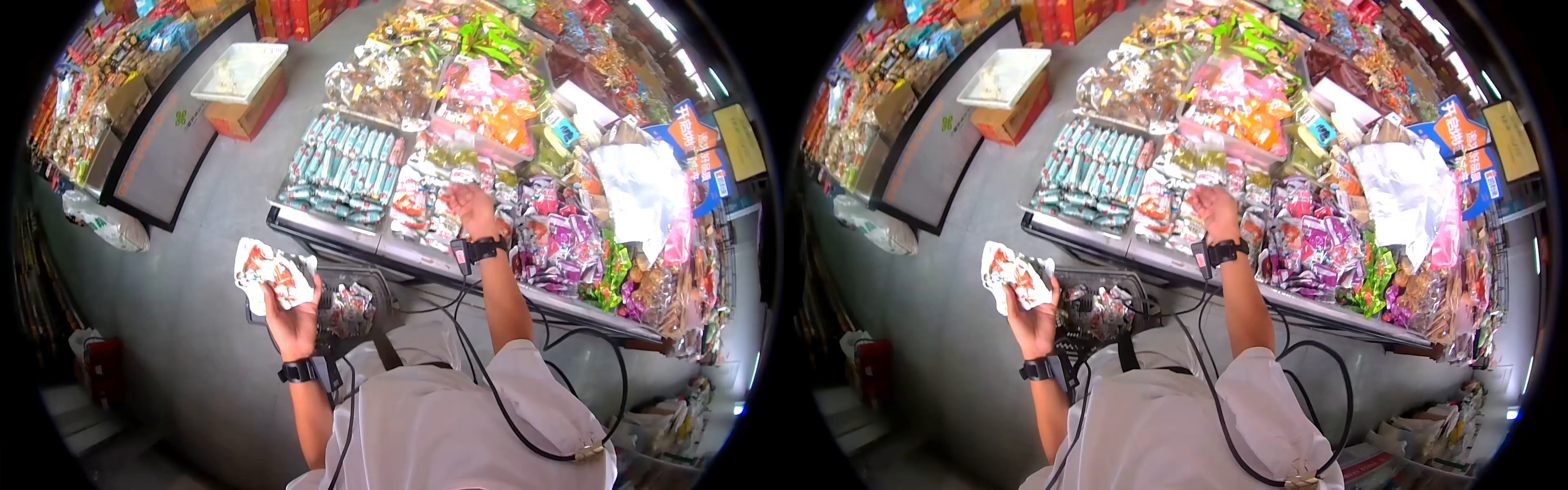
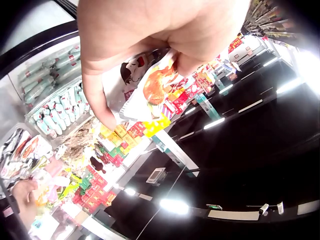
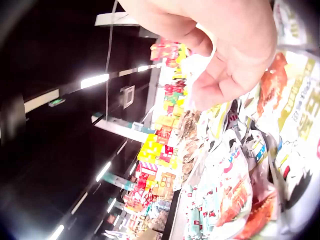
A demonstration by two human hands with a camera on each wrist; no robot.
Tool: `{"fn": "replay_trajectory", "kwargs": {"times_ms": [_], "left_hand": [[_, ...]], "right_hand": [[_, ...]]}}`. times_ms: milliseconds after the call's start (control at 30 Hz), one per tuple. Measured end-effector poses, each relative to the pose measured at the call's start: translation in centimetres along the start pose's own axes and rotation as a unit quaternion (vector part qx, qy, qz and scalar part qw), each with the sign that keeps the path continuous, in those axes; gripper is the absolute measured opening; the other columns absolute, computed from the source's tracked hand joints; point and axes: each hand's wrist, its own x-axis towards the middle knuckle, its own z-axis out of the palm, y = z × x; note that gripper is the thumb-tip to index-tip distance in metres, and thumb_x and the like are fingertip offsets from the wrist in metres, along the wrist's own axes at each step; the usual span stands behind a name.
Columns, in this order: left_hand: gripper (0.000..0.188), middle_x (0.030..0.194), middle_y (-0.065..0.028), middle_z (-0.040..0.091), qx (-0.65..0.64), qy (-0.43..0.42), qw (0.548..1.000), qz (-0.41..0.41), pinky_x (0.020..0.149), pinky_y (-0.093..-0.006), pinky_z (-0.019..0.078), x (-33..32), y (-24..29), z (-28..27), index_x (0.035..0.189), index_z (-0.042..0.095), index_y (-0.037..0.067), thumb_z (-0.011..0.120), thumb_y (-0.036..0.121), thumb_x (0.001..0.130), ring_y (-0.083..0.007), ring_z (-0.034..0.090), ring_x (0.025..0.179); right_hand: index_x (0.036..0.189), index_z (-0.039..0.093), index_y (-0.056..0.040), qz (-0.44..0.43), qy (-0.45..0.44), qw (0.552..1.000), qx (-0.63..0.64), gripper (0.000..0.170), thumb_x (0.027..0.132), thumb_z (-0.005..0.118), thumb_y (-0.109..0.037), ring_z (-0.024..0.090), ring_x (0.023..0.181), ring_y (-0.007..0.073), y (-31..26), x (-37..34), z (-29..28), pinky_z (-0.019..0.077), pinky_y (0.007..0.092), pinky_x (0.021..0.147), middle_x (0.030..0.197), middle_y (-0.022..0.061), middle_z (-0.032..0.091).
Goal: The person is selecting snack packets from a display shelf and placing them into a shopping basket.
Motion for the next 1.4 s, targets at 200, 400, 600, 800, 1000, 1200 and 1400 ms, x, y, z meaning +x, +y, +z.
{"fn": "replay_trajectory", "kwargs": {"times_ms": [200,400,600,800,1000,1200,1400], "left_hand": [[0.041,0.128,-0.0025,0.054,0.038,0.033,0.999,-0.012,0.098,-0.0517,0.0409,0.1,-0.5,0.5,0.128,0.049,0.014,0.053,0.036,0.094,-0.0234,0.050,0.118],[0.042,0.124,-0.0030,0.056,0.049,0.018,0.998,-0.032,0.096,-0.0530,0.0418,0.3,-0.1,-0.5,0.127,0.048,0.013,0.051,0.039,0.094,-0.0232,0.052,0.115],[0.042,0.126,-0.0023,0.055,0.046,0.004,0.998,-0.039,0.097,-0.0559,0.0399,0.3,0.1,-0.8,0.129,0.046,0.014,0.050,0.038,0.094,-0.0232,0.053,0.114],[0.042,0.123,-0.0058,0.055,0.049,0.019,0.998,-0.022,0.096,-0.0520,0.0423,0.1,0.3,-0.9,0.126,0.048,0.012,0.052,0.039,0.094,-0.0250,0.051,0.114],[0.046,0.127,-0.0049,0.053,0.113,-0.017,0.992,-0.049,0.097,-0.0568,0.0396,0.5,-0.5,0.7,0.132,0.043,0.012,0.047,0.040,0.096,-0.0240,0.050,0.118],[0.045,0.125,-0.0087,0.053,0.202,-0.072,0.971,-0.107,0.101,-0.0424,0.0379,0.8,-2.4,1.2,0.130,0.043,0.005,0.042,0.037,0.098,-0.0236,0.052,0.114],[0.048,0.129,-0.0102,0.051,0.162,-0.080,0.973,-0.144,0.102,-0.0414,0.0378,0.8,-3.4,1.1,0.132,0.040,0.004,0.042,0.038,0.098,-0.0238,0.050,0.117]], "right_hand": [[0.094,0.055,0.0007,0.053,-0.086,0.995,-0.007,0.019,0.091,0.051,-0.018,0.061,0.083,0.0274,1.8,4.2,-2.8,0.0542,0.0357,0.074,0.087,0.0156,0.062],[0.089,0.059,-0.0055,-0.220,-0.011,0.840,-0.497,0.019,0.085,0.055,-0.023,0.062,0.070,0.0242,1.1,1.9,1.8,0.0495,0.0353,0.060,0.073,0.0069,0.061],[0.113,0.060,-0.0124,-0.490,0.052,0.473,-0.730,0.037,0.080,0.060,-0.028,0.042,0.117,0.0415,3.3,3.4,4.5,0.0308,0.0582,0.098,0.121,0.0122,0.052],[0.126,0.054,-0.0165,-0.406,0.011,0.505,-0.761,0.049,0.079,0.061,-0.028,0.030,0.126,0.0507,3.5,3.1,5.6,0.0169,0.0726,0.098,0.135,0.0117,0.045],[0.131,0.044,-0.0025,-0.253,-0.261,0.729,-0.580,0.050,0.091,0.056,-0.030,0.064,0.089,0.0282,3.8,-7.4,10.6,0.0500,0.0371,0.084,0.107,0.0193,0.061],[0.128,0.043,0.0012,-0.040,-0.522,0.690,-0.500,0.040,0.098,0.048,-0.024,0.064,0.068,0.0114,5.0,-15.6,12.0,0.0523,0.0252,0.060,0.084,0.0049,0.061],[0.120,0.050,0.0001,0.002,-0.427,0.812,-0.398,0.043,0.091,0.062,-0.029,0.062,0.060,0.0073,4.1,-16.2,9.5,0.0495,0.0212,0.050,0.082,0.0031,0.062]]}}
